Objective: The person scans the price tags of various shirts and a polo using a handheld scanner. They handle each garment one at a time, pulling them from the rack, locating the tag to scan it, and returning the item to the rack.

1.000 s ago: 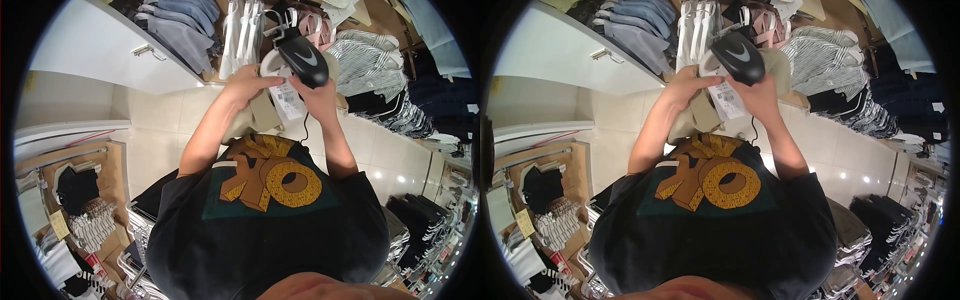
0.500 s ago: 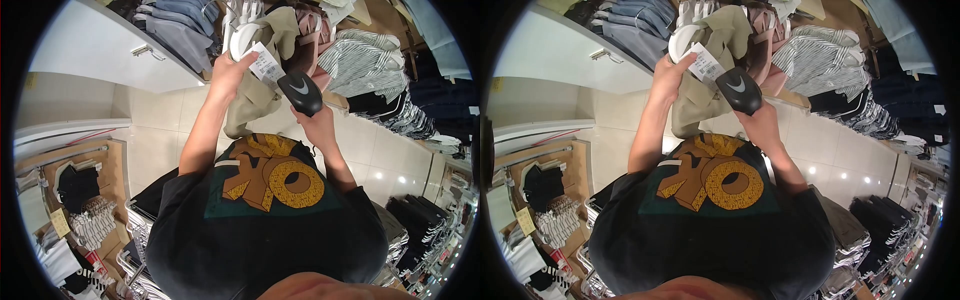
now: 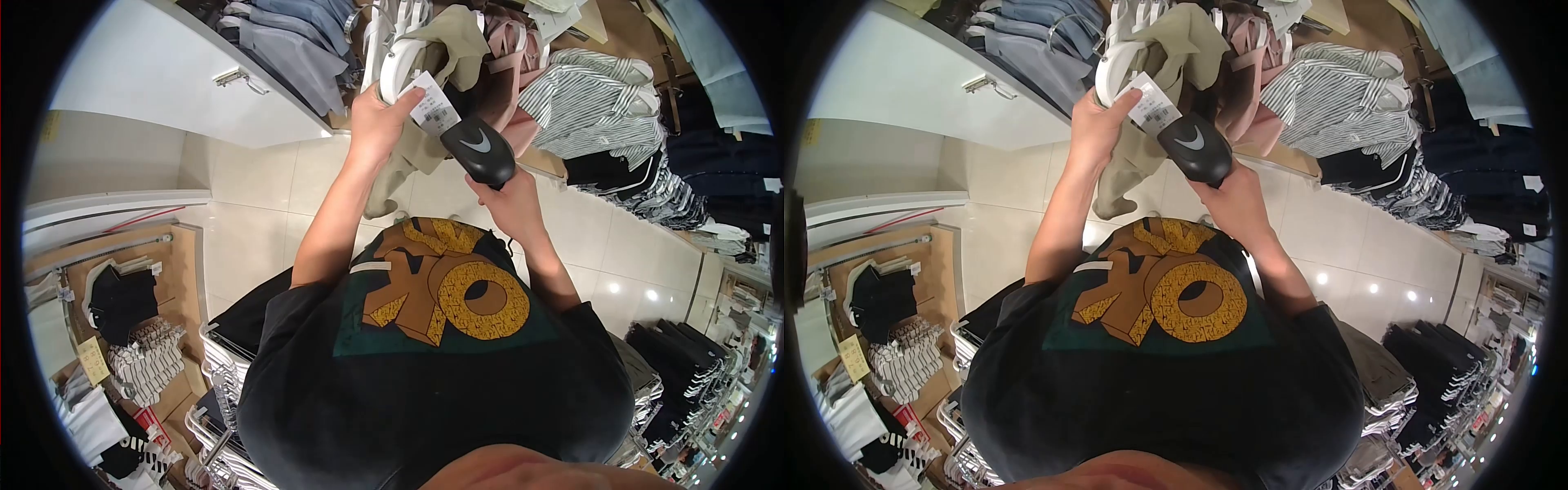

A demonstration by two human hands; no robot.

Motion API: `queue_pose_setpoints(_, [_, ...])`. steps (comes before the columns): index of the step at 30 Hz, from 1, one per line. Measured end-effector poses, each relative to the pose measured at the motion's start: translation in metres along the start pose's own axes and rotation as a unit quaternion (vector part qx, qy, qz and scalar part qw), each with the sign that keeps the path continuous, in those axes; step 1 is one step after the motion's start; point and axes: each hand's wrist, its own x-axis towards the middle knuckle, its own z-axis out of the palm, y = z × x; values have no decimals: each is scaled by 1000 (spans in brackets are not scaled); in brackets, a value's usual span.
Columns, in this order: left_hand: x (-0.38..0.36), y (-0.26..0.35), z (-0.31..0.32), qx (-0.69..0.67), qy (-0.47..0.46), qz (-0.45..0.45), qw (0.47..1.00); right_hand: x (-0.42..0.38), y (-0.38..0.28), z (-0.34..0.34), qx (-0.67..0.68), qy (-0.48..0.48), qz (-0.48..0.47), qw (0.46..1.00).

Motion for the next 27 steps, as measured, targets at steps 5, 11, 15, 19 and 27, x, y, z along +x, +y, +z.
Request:
queue_pose_setpoints(5, [-1, -2, -2, -2, 9, 7, 1000, -1, 0, 3, 7, -4, -5, 1000])
queue_pose_setpoints(11, [-3, -2, -4, 10, 2, 5, 1000, -1, 2, 4, 1, -12, -17, 1000])
queue_pose_setpoints(15, [-4, -2, -6, 26, 1, 5, 1000, -1, 1, 6, -2, -7, -19, 1000])
queue_pose_setpoints(19, [-5, -1, -8, 32, 6, -3, 999, -3, -2, 8, 3, -12, 0, 1000])
queue_pose_setpoints(27, [-6, 0, -12, 25, -2, -5, 1000, -6, -7, 10, 11, 6, -3, 1000])
